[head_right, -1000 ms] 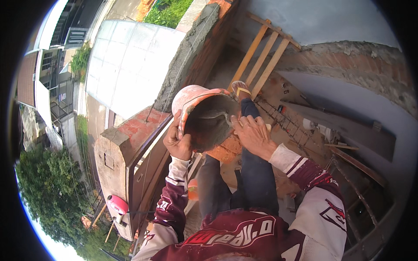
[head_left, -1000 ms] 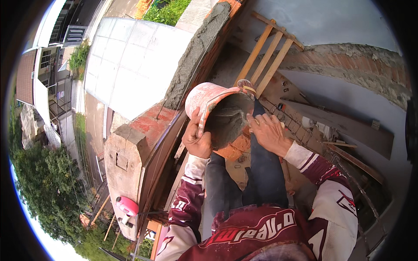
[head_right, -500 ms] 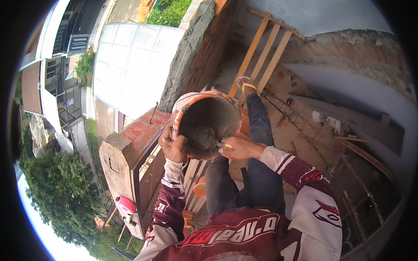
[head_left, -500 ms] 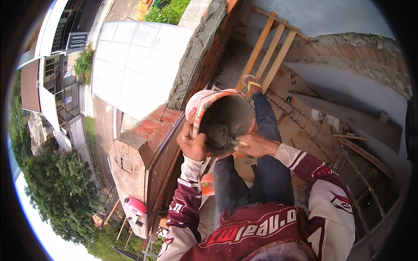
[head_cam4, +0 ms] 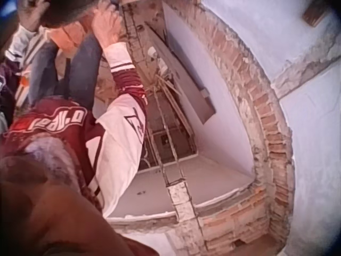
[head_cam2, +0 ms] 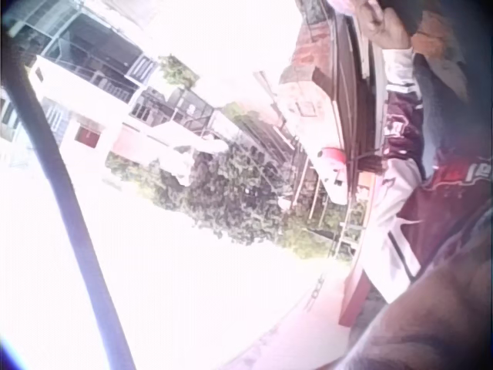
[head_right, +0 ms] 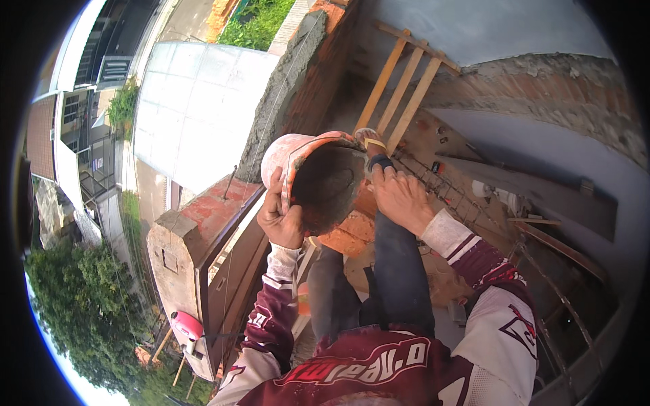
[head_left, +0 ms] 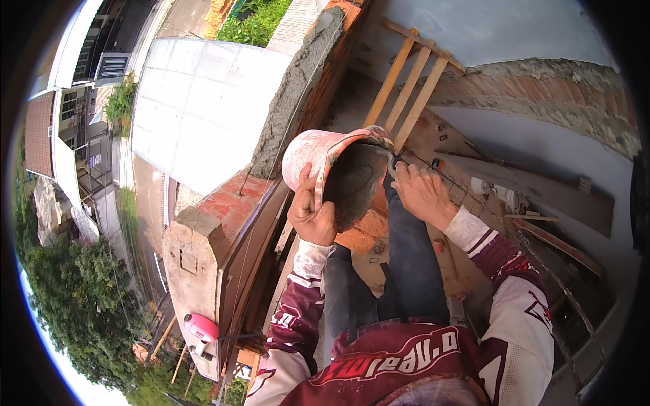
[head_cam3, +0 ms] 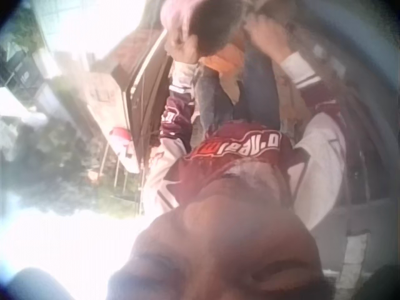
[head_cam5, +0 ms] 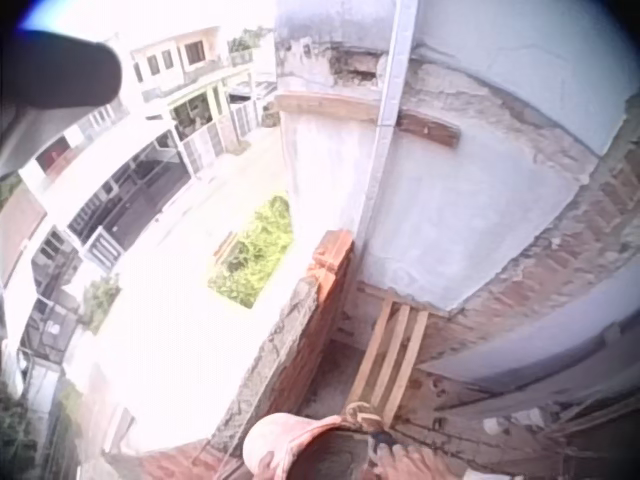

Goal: The person scoops mortar from a bucket with a trowel and spreads it along a brick wall. They then place bricks onto the mortar bed and tap them into position with a hammer.

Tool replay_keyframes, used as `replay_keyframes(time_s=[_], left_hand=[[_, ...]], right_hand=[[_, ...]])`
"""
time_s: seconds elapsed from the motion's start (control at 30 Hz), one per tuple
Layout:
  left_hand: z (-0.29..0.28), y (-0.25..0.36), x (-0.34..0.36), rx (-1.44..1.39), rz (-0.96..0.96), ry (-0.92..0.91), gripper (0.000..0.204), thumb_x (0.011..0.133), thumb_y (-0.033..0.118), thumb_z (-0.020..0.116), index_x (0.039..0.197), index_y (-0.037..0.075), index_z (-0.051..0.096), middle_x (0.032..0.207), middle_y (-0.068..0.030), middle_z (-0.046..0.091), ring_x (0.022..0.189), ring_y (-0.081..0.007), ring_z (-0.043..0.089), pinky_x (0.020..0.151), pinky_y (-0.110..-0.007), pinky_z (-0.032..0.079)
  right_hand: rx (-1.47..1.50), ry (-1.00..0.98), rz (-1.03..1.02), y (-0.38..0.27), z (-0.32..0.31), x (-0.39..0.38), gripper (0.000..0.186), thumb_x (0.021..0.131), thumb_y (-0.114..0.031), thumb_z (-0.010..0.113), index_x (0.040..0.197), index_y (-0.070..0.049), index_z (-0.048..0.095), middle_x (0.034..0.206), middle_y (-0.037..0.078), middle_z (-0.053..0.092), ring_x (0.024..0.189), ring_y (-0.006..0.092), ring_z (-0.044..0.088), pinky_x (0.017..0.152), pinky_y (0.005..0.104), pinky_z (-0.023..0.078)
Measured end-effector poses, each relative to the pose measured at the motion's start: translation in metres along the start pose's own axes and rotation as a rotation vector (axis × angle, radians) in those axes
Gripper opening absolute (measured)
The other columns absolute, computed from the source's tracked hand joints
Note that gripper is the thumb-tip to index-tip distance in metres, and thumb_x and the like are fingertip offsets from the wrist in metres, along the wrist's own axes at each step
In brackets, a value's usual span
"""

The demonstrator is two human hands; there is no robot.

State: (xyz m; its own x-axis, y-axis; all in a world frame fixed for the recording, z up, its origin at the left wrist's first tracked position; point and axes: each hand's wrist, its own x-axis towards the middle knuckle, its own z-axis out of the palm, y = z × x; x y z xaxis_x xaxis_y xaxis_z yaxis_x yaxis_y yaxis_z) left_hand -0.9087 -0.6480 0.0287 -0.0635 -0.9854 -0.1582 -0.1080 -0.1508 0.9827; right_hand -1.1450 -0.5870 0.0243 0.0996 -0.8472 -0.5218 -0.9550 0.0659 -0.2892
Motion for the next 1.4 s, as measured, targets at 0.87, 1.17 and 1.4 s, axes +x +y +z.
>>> replay_keyframes(time_s=[0.87,1.17,1.4], left_hand=[[-0.001,-0.147,-0.032,-0.167,-0.687,0.470,0.046,0.066,-0.015,0.050,0.109,-0.008,0.066,0.076,-0.0011,0.058,0.056,-0.0090,0.051,0.049,-0.023,0.040],[-0.066,-0.151,-0.126,-0.094,-0.625,0.481,0.041,0.067,-0.013,0.051,0.103,-0.006,0.067,0.079,-0.0029,0.063,0.058,-0.0105,0.056,0.051,-0.024,0.045],[-0.100,-0.149,-0.195,-0.121,-0.664,0.526,0.043,0.065,-0.011,0.051,0.104,-0.004,0.068,0.084,-0.0034,0.068,0.064,-0.0132,0.061,0.055,-0.025,0.049]], right_hand=[[0.918,-0.035,0.199,0.017,0.053,0.021,0.038,0.096,-0.032,0.057,0.104,0.006,0.061,0.077,0.019,0.065,0.069,0.0313,0.066,0.066,0.0425,0.051],[1.412,0.340,0.450,0.037,-0.008,0.197,0.022,0.091,-0.014,0.047,0.106,0.000,0.055,0.077,0.003,0.056,0.060,0.0115,0.059,0.050,0.0270,0.050],[1.545,0.668,0.394,0.020,-0.075,0.347,0.023,0.092,-0.013,0.059,0.107,0.004,0.052,0.084,0.011,0.055,0.058,0.0190,0.061,0.046,0.0363,0.060]])
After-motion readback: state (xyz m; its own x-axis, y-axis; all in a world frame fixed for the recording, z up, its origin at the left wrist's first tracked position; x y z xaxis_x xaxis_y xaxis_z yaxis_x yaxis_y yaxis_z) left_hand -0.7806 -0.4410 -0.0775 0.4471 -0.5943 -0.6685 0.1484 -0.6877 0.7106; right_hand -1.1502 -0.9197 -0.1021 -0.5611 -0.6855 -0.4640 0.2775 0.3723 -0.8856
